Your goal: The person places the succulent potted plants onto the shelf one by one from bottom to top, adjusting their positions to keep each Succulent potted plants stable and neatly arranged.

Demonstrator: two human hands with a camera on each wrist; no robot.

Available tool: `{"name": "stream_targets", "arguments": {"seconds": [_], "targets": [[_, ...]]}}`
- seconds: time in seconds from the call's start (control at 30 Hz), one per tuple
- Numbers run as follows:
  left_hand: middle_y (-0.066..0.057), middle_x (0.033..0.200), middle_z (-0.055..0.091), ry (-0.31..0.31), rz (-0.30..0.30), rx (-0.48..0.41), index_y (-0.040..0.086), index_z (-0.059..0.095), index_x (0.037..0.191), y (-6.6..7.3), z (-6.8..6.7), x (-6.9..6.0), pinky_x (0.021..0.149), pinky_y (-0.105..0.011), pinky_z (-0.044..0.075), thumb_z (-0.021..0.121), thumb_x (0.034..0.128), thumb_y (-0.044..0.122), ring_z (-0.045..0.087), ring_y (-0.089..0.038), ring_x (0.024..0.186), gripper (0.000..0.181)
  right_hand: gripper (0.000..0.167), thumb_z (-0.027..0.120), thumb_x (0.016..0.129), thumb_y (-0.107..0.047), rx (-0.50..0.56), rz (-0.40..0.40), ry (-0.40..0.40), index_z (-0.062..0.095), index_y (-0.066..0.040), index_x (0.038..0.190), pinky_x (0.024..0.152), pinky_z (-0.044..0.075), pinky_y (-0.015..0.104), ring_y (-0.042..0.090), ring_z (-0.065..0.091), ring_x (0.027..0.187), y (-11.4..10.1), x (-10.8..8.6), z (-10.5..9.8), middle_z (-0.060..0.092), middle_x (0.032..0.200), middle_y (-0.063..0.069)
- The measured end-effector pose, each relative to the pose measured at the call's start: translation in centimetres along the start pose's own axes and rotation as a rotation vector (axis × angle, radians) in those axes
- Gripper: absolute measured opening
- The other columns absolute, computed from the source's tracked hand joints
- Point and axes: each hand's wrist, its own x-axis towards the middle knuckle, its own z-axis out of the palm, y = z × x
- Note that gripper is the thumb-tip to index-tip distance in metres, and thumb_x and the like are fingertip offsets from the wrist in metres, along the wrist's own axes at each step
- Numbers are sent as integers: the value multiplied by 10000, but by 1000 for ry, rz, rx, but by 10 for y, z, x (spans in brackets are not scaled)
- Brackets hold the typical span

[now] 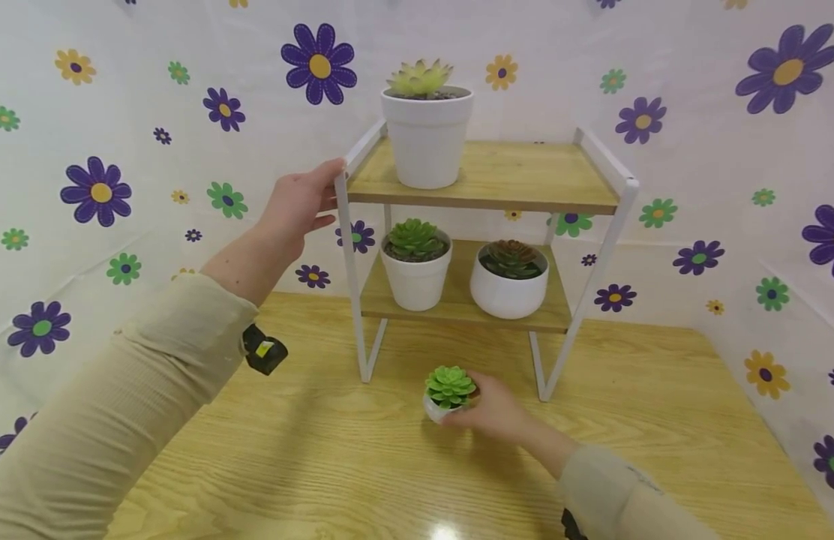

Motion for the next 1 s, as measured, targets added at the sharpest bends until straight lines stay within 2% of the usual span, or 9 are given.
{"name": "stream_targets", "arguments": {"seconds": [0.27,0.57,0.83,1.0], "targets": [[-31,1294,569,10,-13,1,83,580,1232,0,0,1,1045,-338,378,523,925,432,510,-171,1203,469,710,809,702,-300,6,-17,-18,520,35,1258,797,490,360,234,565,975,6,-12,-12,627,1142,143],[-33,1295,564,5,-2,9,84,576,1238,0,1,1,1051,-337,375,515,926,438,502,-172,1204,476,770,801,703,-349,-13,32,-23,491,49,1284,796,498,380,268,560,1006,-4,-25,-33,608,1170,171],[-34,1294,562,2,3,9,82,579,1235,0,2,2,1049,-338,374,514,927,436,502,-171,1200,474,700,779,741,-252,85,-33,-55,470,83,1273,935,476,463,375,559,1138,-5,-29,-47,579,1219,223],[-39,1299,563,3,4,4,80,574,1243,0,1,2,1048,-338,377,512,929,430,503,-174,1206,474,688,778,740,-250,53,-25,-53,474,83,1259,869,512,386,288,610,1049,-11,-31,-55,611,1167,201]]}}
